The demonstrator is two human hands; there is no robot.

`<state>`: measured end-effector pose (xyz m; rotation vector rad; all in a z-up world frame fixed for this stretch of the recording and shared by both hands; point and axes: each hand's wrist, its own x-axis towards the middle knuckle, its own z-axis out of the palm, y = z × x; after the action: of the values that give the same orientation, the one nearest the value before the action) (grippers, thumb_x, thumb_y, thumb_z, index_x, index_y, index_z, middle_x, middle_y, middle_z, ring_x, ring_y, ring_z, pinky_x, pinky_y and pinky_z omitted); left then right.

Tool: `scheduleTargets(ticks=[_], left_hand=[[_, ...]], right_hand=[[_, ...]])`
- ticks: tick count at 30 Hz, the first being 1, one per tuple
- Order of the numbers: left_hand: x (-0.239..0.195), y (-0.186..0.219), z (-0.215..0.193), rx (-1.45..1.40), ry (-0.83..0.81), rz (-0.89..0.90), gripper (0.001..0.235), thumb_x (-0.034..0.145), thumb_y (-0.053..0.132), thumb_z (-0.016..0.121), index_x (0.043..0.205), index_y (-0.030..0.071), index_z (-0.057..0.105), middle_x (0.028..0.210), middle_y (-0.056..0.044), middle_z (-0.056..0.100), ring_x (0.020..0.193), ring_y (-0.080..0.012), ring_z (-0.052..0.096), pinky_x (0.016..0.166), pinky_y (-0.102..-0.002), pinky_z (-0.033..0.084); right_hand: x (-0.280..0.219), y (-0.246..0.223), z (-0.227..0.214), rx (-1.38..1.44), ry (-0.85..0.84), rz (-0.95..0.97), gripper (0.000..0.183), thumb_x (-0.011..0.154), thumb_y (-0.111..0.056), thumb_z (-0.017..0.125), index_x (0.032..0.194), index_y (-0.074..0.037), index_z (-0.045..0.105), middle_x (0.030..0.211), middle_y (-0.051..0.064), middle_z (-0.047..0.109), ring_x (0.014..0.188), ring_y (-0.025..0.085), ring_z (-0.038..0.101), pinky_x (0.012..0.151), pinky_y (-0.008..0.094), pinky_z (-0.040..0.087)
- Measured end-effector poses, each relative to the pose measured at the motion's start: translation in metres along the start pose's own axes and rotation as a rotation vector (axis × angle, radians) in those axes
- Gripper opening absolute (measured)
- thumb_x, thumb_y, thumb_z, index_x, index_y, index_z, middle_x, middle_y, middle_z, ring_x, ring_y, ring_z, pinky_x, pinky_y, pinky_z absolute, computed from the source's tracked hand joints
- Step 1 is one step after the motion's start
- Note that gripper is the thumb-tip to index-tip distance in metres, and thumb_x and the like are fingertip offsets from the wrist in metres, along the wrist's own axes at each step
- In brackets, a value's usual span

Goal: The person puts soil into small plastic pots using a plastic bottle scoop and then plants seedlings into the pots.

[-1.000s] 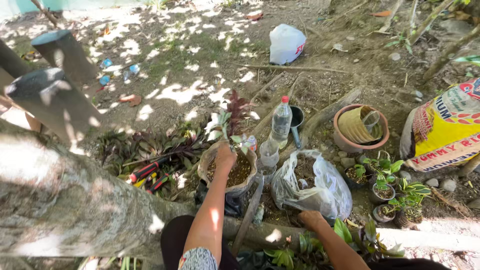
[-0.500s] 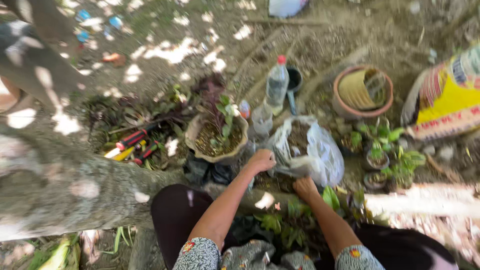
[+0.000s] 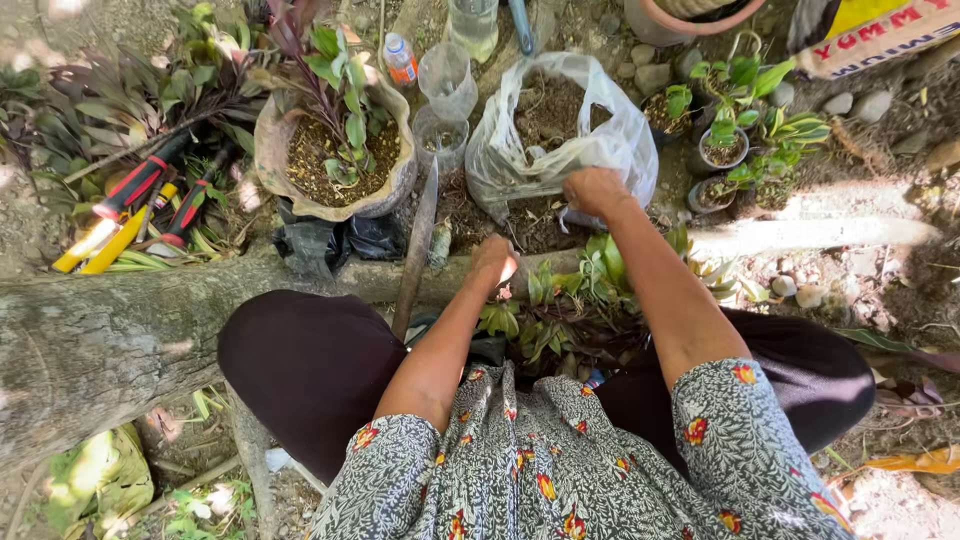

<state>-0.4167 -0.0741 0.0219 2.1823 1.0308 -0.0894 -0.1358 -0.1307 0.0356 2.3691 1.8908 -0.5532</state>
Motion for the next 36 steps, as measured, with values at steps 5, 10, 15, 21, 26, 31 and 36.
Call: scheduleTargets(ticks=[5, 10, 15, 21, 26, 31, 36], left_hand=[[0.016, -0.004, -0.024, -0.391, 0.078, -0.183, 0.021, 0.077, 0.014, 0.078, 0.092, 0.001, 0.072, 0.094, -0.016, 0.075, 0.087, -0.0318, 0.070, 0.079, -0.044, 0.055], [0.027, -0.004, -0.022, -0.537, -0.086, -0.384, 0.038, 0.082, 0.032, 0.082, 0.098, 0.001, 0.068, 0.084, -0.015, 0.075, 0.073, -0.0225, 0.070, 0.071, -0.039, 0.055], [0.048, 0.004, 0.000, -0.492, -0.119, -0.471, 0.057, 0.080, 0.038, 0.087, 0.105, -0.007, 0.062, 0.082, -0.017, 0.072, 0.068, -0.0257, 0.071, 0.064, -0.040, 0.055], [0.063, 0.000, 0.017, -0.533, -0.077, -0.589, 0.060, 0.087, 0.043, 0.080, 0.107, -0.012, 0.067, 0.085, -0.018, 0.075, 0.070, -0.0261, 0.077, 0.064, -0.038, 0.057], [0.060, -0.015, 0.030, -0.760, 0.046, -0.533, 0.038, 0.088, 0.031, 0.072, 0.109, -0.001, 0.072, 0.089, -0.016, 0.076, 0.077, -0.0294, 0.074, 0.066, -0.044, 0.058], [0.055, -0.026, 0.029, -0.289, 0.024, -0.392, 0.037, 0.095, 0.029, 0.066, 0.119, 0.001, 0.069, 0.113, -0.023, 0.073, 0.104, -0.0389, 0.072, 0.093, -0.049, 0.055], [0.049, -0.015, 0.014, -0.264, -0.122, -0.398, 0.068, 0.076, 0.025, 0.083, 0.133, 0.001, 0.055, 0.135, -0.023, 0.060, 0.123, -0.0380, 0.060, 0.104, -0.045, 0.049]], right_hand=[[-0.009, -0.005, -0.040, 0.084, -0.063, 0.003, 0.013, 0.079, -0.015, 0.075, 0.091, -0.018, 0.076, 0.095, 0.013, 0.074, 0.095, 0.037, 0.071, 0.084, 0.050, 0.056], [-0.017, -0.010, -0.037, 0.088, -0.026, -0.004, 0.014, 0.079, -0.016, 0.074, 0.092, -0.016, 0.075, 0.097, 0.015, 0.074, 0.097, 0.038, 0.071, 0.084, 0.050, 0.056], [-0.020, -0.016, -0.016, 0.030, 0.039, 0.036, 0.012, 0.090, -0.014, 0.064, 0.093, -0.012, 0.076, 0.098, 0.017, 0.074, 0.094, 0.037, 0.072, 0.082, 0.051, 0.056], [-0.047, -0.051, -0.012, -0.073, 0.208, 0.013, 0.013, 0.085, -0.013, 0.065, 0.093, -0.011, 0.076, 0.100, 0.016, 0.076, 0.093, 0.034, 0.074, 0.081, 0.049, 0.059], [-0.072, -0.110, 0.028, 0.124, 0.007, 0.206, 0.020, 0.090, -0.018, 0.062, 0.100, -0.007, 0.077, 0.106, 0.019, 0.074, 0.099, 0.035, 0.072, 0.089, 0.046, 0.058], [-0.060, -0.113, 0.071, 0.023, -0.187, 0.455, 0.042, 0.090, -0.022, 0.057, 0.125, -0.001, 0.065, 0.140, 0.022, 0.056, 0.132, 0.039, 0.051, 0.108, 0.054, 0.038], [-0.047, -0.114, 0.074, 0.104, -0.207, 0.596, 0.061, 0.096, -0.029, 0.049, 0.145, 0.007, 0.041, 0.144, 0.029, 0.048, 0.135, 0.044, 0.043, 0.109, 0.057, 0.030]])
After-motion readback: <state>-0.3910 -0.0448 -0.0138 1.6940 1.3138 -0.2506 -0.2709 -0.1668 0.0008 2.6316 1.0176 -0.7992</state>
